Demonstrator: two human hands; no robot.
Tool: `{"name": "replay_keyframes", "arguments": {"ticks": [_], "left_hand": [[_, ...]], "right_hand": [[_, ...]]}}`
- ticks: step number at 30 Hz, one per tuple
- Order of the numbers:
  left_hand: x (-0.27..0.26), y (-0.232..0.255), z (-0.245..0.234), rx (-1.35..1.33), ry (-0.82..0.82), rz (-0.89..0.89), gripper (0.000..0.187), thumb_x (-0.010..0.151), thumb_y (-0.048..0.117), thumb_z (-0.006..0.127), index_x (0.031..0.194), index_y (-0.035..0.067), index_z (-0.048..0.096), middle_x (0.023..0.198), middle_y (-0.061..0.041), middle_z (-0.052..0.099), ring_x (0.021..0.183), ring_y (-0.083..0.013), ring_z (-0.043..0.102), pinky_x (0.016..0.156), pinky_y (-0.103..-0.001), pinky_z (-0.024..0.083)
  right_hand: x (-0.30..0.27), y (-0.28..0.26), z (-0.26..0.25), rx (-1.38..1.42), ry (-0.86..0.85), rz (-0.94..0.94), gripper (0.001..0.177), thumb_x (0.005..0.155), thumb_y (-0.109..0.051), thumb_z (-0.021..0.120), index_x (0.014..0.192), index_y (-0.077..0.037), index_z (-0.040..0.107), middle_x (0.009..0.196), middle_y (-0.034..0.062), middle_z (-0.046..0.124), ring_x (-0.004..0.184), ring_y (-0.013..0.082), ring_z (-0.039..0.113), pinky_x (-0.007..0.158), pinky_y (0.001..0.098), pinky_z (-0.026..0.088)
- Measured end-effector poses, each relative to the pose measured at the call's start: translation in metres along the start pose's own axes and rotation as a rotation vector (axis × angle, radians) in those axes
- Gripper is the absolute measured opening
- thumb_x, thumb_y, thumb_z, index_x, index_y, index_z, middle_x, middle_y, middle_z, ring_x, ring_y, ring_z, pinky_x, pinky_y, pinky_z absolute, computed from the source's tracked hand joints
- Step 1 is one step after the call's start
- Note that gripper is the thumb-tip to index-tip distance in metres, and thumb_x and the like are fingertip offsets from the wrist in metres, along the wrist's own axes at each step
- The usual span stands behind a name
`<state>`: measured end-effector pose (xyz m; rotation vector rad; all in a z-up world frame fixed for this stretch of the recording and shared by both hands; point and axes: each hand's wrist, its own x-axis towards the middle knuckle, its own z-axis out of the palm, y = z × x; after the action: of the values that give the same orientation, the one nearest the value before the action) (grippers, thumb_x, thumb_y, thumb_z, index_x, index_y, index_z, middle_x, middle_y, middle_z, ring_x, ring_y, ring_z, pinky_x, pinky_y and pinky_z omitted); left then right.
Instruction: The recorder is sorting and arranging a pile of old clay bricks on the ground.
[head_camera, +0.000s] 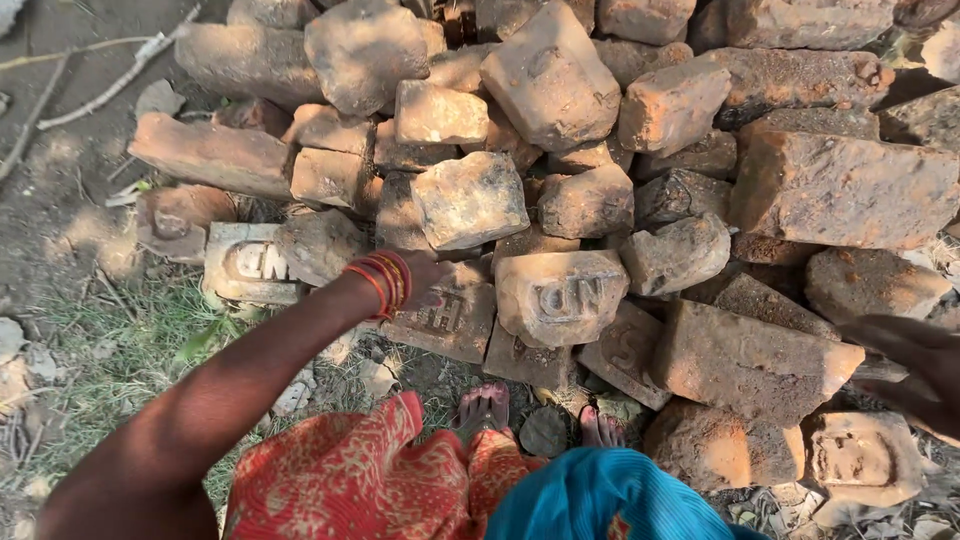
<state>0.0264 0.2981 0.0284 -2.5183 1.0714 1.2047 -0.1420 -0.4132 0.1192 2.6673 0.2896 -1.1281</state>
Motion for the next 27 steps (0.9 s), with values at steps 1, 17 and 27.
{"name": "replay_keyframes", "arguments": {"ticks": [1, 17, 27], "left_hand": [[0.012, -0.001, 0.014, -0.014, 0.08, 0.051, 0.057, 0.096, 0.04, 0.065, 0.142, 0.011, 0.047, 0.126, -0.018, 0.062, 0.115, -0.0376, 0.065, 0.094, -0.051, 0.054], [0.04, -0.101, -0.09, 0.047, 1.131, -0.059, 0.057, 0.076, 0.035, 0.066, 0.125, 0.008, 0.056, 0.128, -0.02, 0.057, 0.116, -0.0399, 0.059, 0.092, -0.053, 0.051], [0.178, -0.144, -0.093, 0.237, 0.971, -0.368, 0.032, 0.094, 0.02, 0.063, 0.125, 0.019, 0.06, 0.112, -0.006, 0.061, 0.106, -0.0253, 0.065, 0.068, -0.039, 0.06]], "right_hand": [[0.01, -0.052, -0.032, -0.019, -0.022, 0.003, 0.079, 0.088, -0.062, 0.054, 0.158, -0.036, 0.027, 0.166, -0.0023, 0.039, 0.106, 0.017, 0.078, 0.109, 0.0372, 0.06], [0.199, -0.332, -0.062, 0.168, 0.698, -0.389, 0.084, 0.09, -0.08, 0.038, 0.159, -0.033, 0.03, 0.165, 0.0197, 0.015, 0.144, 0.0465, 0.022, 0.11, 0.0651, 0.02], [0.201, -0.327, -0.064, 0.195, 0.756, -0.41, 0.081, 0.088, -0.077, 0.048, 0.157, -0.035, 0.037, 0.163, 0.0168, 0.023, 0.142, 0.0431, 0.032, 0.11, 0.0672, 0.021]]}}
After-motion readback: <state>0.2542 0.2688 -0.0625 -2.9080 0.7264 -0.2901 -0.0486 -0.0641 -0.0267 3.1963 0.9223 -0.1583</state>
